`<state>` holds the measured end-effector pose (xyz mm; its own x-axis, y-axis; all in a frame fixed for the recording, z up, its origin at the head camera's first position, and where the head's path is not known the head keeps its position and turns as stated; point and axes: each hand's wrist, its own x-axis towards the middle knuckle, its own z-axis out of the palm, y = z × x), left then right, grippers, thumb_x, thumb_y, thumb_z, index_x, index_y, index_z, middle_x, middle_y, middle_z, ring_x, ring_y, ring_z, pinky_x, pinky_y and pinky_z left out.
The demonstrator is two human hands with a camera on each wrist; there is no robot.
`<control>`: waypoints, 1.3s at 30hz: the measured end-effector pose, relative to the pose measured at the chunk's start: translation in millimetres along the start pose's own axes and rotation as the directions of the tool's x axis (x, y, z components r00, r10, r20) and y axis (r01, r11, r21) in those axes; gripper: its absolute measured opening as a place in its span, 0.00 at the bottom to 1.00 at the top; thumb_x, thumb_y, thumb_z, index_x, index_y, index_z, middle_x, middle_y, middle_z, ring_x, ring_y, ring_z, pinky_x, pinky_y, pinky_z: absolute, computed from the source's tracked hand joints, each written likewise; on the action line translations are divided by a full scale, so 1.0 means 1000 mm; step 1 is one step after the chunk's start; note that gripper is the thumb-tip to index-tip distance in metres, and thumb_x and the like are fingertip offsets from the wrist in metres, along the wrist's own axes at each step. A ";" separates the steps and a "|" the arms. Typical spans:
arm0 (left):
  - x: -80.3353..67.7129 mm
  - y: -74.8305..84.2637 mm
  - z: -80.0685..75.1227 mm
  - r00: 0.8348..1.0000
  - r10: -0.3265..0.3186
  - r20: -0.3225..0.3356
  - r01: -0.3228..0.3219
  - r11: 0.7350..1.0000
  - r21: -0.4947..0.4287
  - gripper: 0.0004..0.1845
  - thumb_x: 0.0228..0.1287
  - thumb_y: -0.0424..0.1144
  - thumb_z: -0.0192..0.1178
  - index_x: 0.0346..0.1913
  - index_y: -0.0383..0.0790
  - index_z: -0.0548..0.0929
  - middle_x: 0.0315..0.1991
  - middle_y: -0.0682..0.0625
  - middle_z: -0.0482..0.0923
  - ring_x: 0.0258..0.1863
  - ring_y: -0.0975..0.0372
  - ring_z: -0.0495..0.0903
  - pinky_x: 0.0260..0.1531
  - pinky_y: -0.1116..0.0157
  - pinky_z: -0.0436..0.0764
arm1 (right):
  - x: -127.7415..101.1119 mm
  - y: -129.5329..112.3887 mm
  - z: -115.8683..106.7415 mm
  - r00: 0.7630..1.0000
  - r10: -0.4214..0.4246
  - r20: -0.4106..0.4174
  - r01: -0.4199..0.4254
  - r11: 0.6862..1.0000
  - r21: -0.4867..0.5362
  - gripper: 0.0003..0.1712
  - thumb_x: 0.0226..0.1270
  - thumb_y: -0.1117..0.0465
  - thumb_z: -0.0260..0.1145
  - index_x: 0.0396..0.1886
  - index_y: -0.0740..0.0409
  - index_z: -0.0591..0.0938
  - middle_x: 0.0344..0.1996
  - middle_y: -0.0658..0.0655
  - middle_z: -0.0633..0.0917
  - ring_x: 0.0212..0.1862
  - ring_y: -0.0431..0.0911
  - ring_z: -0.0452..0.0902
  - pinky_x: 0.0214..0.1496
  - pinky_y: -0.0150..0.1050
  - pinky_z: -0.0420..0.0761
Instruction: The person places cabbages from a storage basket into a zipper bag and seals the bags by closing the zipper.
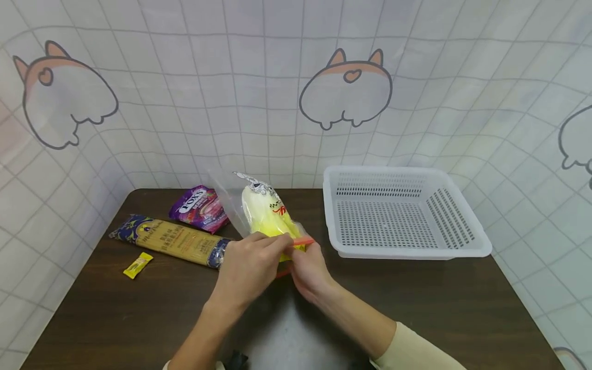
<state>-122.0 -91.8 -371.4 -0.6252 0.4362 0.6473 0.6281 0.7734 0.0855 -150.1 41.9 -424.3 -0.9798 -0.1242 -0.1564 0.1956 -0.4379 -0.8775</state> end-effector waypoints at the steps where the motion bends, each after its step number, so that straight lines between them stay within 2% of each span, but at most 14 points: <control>1: 0.000 0.001 0.000 1.000 0.003 -0.004 -0.003 1.000 0.002 0.09 0.60 0.33 0.74 0.41 0.50 0.88 0.32 0.54 0.91 0.30 0.57 0.88 0.20 0.63 0.82 | 0.002 0.001 0.001 1.000 -0.008 -0.001 0.008 1.000 0.001 0.24 0.73 0.73 0.60 0.67 0.62 0.74 0.54 0.54 0.80 0.55 0.45 0.75 0.58 0.36 0.80; 4: 0.001 0.003 0.002 1.000 0.014 -0.014 -0.014 1.000 0.013 0.06 0.66 0.32 0.68 0.39 0.50 0.87 0.31 0.54 0.91 0.30 0.56 0.88 0.20 0.61 0.82 | 0.007 0.004 0.004 0.999 -0.027 -0.018 0.026 1.000 -0.009 0.20 0.76 0.67 0.62 0.64 0.60 0.76 0.50 0.51 0.82 0.51 0.43 0.77 0.53 0.35 0.81; 7: 0.001 0.005 0.002 0.999 0.022 -0.026 -0.021 0.999 0.027 0.08 0.68 0.31 0.64 0.39 0.49 0.88 0.31 0.54 0.91 0.30 0.57 0.89 0.20 0.61 0.83 | 0.010 0.006 0.006 0.999 -0.042 -0.029 0.041 0.999 -0.018 0.18 0.76 0.63 0.65 0.61 0.60 0.77 0.46 0.50 0.83 0.48 0.42 0.79 0.49 0.34 0.83; 12: 0.000 0.005 0.000 0.999 0.036 -0.033 -0.035 0.998 0.046 0.08 0.65 0.31 0.67 0.41 0.49 0.89 0.35 0.54 0.92 0.34 0.57 0.90 0.25 0.59 0.87 | 0.014 0.006 0.011 0.998 -0.040 -0.038 0.041 0.998 0.040 0.14 0.74 0.65 0.66 0.56 0.62 0.80 0.41 0.49 0.84 0.44 0.41 0.80 0.49 0.33 0.82; 17: -0.002 0.006 0.001 0.998 0.062 -0.033 -0.060 0.996 0.072 0.10 0.62 0.30 0.68 0.43 0.47 0.89 0.37 0.53 0.92 0.35 0.56 0.90 0.26 0.57 0.88 | 0.018 0.004 0.016 0.997 0.022 -0.071 -0.012 0.990 0.138 0.07 0.74 0.63 0.67 0.48 0.60 0.81 0.37 0.49 0.84 0.41 0.40 0.80 0.46 0.33 0.82; 23: -0.005 0.005 0.006 0.993 0.103 -0.060 -0.097 0.990 0.101 0.14 0.56 0.28 0.70 0.44 0.46 0.88 0.37 0.51 0.92 0.33 0.56 0.89 0.24 0.58 0.86 | 0.020 0.003 0.018 0.997 0.077 0.028 -0.081 0.966 0.246 0.11 0.75 0.60 0.65 0.52 0.59 0.80 0.40 0.50 0.86 0.40 0.42 0.83 0.45 0.33 0.84; 26: -0.005 0.005 0.005 0.994 0.086 -0.069 -0.080 0.993 0.088 0.14 0.56 0.28 0.71 0.44 0.47 0.89 0.37 0.51 0.92 0.34 0.56 0.90 0.25 0.58 0.87 | 0.019 0.004 0.019 0.997 0.081 0.018 -0.083 0.966 0.243 0.09 0.75 0.60 0.65 0.51 0.57 0.80 0.38 0.49 0.86 0.39 0.40 0.82 0.43 0.32 0.84; 30: -0.005 0.005 0.003 0.996 0.063 -0.071 -0.058 0.996 0.066 0.13 0.58 0.29 0.70 0.44 0.48 0.89 0.36 0.53 0.92 0.32 0.58 0.90 0.24 0.60 0.86 | 0.017 0.004 0.020 0.996 0.068 -0.053 -0.054 0.972 0.230 0.05 0.74 0.64 0.64 0.46 0.57 0.82 0.35 0.47 0.84 0.39 0.39 0.79 0.45 0.32 0.81; 35: -0.005 0.005 0.001 0.996 0.057 -0.072 -0.053 0.997 0.058 0.14 0.59 0.27 0.68 0.44 0.48 0.89 0.32 0.54 0.91 0.26 0.60 0.87 0.17 0.65 0.79 | 0.013 0.002 0.020 0.991 0.056 -0.125 -0.036 0.987 0.156 0.14 0.70 0.64 0.70 0.53 0.61 0.83 0.39 0.49 0.85 0.42 0.41 0.79 0.47 0.34 0.81; 37: -0.006 0.004 0.000 0.996 0.056 -0.068 -0.053 0.997 0.056 0.14 0.57 0.27 0.70 0.44 0.48 0.89 0.31 0.54 0.91 0.26 0.60 0.87 0.17 0.65 0.80 | 0.012 0.002 0.020 0.990 0.058 -0.125 -0.040 0.989 0.144 0.14 0.69 0.63 0.71 0.53 0.61 0.83 0.39 0.48 0.85 0.42 0.41 0.79 0.47 0.34 0.80; 39: -0.006 0.005 -0.001 0.996 0.061 -0.070 -0.057 0.997 0.054 0.14 0.58 0.27 0.70 0.44 0.48 0.89 0.33 0.54 0.91 0.27 0.59 0.87 0.18 0.64 0.81 | 0.012 0.003 0.020 0.995 0.049 -0.088 -0.034 0.986 0.162 0.12 0.71 0.65 0.69 0.52 0.60 0.82 0.38 0.48 0.84 0.42 0.41 0.78 0.47 0.33 0.80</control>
<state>-114.8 -91.3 -374.5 -0.5517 0.4489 0.7030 0.6365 0.7712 0.0071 -160.4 21.1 -419.4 -0.9689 -0.0671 -0.2384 0.2331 -0.5715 -0.7868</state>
